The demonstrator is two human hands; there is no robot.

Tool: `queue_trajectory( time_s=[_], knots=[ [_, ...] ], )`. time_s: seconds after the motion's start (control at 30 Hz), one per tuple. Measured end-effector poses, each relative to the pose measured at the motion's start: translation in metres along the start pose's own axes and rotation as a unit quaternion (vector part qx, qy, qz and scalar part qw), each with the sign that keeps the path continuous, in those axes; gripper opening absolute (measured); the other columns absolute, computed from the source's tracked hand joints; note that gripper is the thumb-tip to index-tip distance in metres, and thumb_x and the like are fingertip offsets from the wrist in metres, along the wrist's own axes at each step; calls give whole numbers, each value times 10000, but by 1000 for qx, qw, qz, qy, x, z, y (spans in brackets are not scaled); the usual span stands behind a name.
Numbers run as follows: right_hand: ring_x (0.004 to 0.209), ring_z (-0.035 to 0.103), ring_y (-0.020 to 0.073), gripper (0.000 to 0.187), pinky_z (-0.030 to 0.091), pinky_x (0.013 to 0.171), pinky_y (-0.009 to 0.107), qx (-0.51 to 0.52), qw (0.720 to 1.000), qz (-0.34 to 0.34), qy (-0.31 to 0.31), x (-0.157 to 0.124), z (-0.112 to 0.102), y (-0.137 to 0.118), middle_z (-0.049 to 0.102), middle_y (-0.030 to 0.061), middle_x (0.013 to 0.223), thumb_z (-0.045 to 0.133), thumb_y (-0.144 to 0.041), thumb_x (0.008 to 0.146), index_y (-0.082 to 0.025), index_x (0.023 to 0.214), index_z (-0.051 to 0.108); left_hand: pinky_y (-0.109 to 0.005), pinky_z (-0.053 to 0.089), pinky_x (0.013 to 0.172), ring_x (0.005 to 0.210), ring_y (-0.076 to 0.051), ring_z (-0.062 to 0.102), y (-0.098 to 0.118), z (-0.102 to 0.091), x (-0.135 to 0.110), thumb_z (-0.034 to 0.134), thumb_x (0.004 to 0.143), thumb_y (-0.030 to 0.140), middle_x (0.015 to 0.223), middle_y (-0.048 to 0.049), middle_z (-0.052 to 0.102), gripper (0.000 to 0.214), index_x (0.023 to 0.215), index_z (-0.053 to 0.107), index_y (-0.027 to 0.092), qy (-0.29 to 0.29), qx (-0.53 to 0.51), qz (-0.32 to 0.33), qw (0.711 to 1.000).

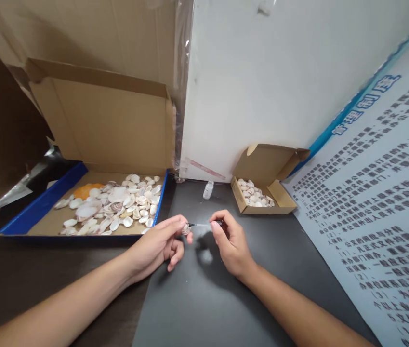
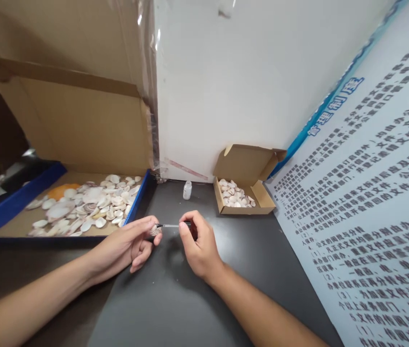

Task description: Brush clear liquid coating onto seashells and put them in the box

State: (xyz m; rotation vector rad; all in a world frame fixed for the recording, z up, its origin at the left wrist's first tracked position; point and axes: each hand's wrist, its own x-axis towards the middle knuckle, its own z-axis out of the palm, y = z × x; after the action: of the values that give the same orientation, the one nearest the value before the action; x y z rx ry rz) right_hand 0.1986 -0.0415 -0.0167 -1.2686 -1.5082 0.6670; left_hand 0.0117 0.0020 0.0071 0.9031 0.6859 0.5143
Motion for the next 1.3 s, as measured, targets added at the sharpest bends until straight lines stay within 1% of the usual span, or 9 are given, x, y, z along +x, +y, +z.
queue_trajectory(
  time_s=[0.1, 0.3, 0.47, 0.63, 0.77, 0.87, 1.0, 1.1, 1.3],
  knots=[
    [552, 400, 93, 139, 327, 524, 220, 13, 1000, -3, -27, 9, 3, 2, 433, -46, 659, 490, -286, 922, -192, 820, 503, -160, 368, 334, 382, -43, 460, -1, -2, 1, 436, 952, 362, 805, 19, 560, 209, 831, 421, 191, 1, -29, -9, 1000],
    [540, 393, 92, 127, 320, 515, 216, 52, 996, 36, -67, 12, 2, 4, 429, -54, 632, 499, -284, 912, -194, 823, 509, -169, 392, 381, 408, -43, 479, -1, -2, 2, 397, 971, 338, 794, 14, 550, 226, 819, 438, 177, -11, -59, -15, 998],
    [534, 399, 91, 135, 321, 514, 213, 50, 993, 69, -85, 13, 0, 3, 432, -54, 612, 505, -253, 886, -193, 765, 504, -165, 408, 388, 421, -40, 495, 2, -1, 2, 402, 969, 324, 856, -1, 572, 200, 844, 453, 176, -9, -47, -31, 998],
    [550, 423, 97, 133, 337, 532, 214, 42, 992, 80, -91, 15, -1, 0, 463, -43, 617, 497, -246, 874, -189, 757, 524, -166, 407, 388, 416, -39, 490, 3, -1, 2, 430, 955, 310, 866, -5, 589, 170, 856, 466, 176, 3, -31, -41, 999],
    [583, 463, 107, 151, 352, 559, 222, 18, 991, 69, -115, 16, -2, -2, 524, -25, 646, 475, -241, 882, -182, 790, 579, -170, 389, 401, 425, -47, 503, 3, 0, 3, 437, 942, 278, 847, -2, 586, 141, 848, 462, 176, 9, -37, -40, 998],
    [612, 488, 113, 165, 359, 583, 228, -3, 991, 54, -121, 17, -3, -3, 558, -15, 668, 472, -224, 876, -180, 771, 591, -176, 389, 422, 433, -46, 496, 4, 1, 3, 443, 929, 250, 837, -2, 582, 120, 840, 459, 172, 11, -41, -40, 998],
    [616, 489, 115, 159, 361, 584, 229, -14, 992, 52, -111, 17, -2, -4, 551, -17, 657, 497, -222, 865, -183, 727, 565, -178, 382, 435, 441, -47, 474, 4, 1, 2, 447, 926, 248, 786, 8, 562, 115, 836, 451, 176, 16, -56, -38, 998],
    [606, 481, 115, 161, 359, 573, 231, -19, 993, 46, -107, 17, -2, -4, 543, -18, 656, 513, -230, 871, -187, 723, 562, -178, 371, 432, 439, -50, 456, 3, 1, 2, 460, 926, 267, 746, 19, 543, 125, 835, 443, 184, 20, -63, -38, 997],
    [635, 495, 130, 137, 373, 573, 242, -27, 994, 25, -99, 17, -1, -3, 532, -2, 684, 539, -217, 860, -191, 731, 576, -184, 365, 435, 429, -51, 458, 2, 1, 3, 464, 922, 267, 731, 23, 550, 121, 832, 435, 191, 22, -72, -31, 997]
  ],
)
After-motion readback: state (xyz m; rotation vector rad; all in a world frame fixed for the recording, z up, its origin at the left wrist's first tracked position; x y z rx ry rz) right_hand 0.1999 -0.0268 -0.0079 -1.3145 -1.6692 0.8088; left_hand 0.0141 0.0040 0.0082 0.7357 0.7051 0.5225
